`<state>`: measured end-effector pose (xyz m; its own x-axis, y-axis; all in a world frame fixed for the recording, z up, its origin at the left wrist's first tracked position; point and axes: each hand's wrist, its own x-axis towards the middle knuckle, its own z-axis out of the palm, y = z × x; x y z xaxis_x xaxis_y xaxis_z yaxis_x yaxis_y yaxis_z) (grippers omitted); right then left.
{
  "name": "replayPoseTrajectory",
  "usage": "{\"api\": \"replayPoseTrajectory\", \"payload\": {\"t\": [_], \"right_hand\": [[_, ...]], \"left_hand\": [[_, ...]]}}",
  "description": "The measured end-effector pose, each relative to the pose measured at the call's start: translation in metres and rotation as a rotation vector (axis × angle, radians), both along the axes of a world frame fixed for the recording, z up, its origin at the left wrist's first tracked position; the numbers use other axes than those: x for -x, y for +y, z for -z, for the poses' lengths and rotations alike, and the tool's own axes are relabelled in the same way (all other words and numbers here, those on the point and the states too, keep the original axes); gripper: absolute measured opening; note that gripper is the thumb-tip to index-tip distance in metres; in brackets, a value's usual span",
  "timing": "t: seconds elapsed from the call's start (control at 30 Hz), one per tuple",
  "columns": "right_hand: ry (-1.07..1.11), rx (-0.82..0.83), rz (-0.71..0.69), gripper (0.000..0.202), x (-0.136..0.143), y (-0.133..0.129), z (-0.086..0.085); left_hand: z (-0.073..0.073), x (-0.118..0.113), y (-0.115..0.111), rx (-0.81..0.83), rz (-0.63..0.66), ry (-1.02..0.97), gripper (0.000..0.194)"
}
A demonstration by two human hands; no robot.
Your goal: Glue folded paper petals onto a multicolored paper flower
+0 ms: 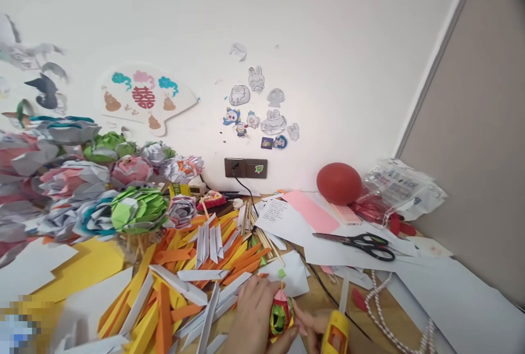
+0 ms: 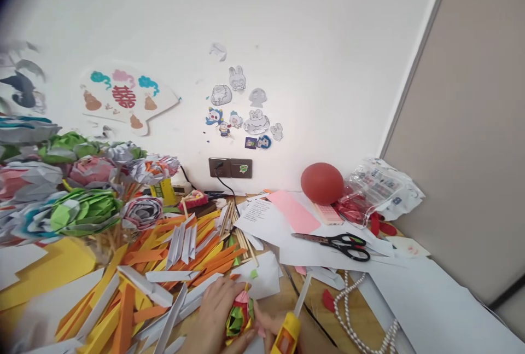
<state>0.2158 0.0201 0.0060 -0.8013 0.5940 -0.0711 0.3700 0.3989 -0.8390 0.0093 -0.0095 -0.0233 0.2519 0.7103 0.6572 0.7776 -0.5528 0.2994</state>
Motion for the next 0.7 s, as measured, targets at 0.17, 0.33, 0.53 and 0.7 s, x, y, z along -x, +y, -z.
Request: {"api": "replayPoseTrajectory", "payload": {"t": [0.17, 0.33, 0.53, 0.7], "right_hand": [[0.032, -0.002, -0.003, 0.028, -0.004, -0.003, -0.011], [0.050, 0.000, 0.021, 0.029, 0.004, 0.004, -0.016], [0.063, 0.023, 0.003, 0.028, -0.001, -0.003, -0.014], [0.065, 0.047, -0.042, 0.027, -0.009, -0.007, -0.008]], "left_hand": [[-0.007, -0.001, 0.000, -0.019, -0.013, -0.042, 0.035], [-0.008, -0.002, -0.001, -0.012, -0.003, -0.056, 0.035], [-0.004, 0.001, 0.000, -0.038, -0.022, -0.013, 0.036], [-0.006, 0.002, -0.001, -0.050, -0.027, 0.030, 0.036]]}}
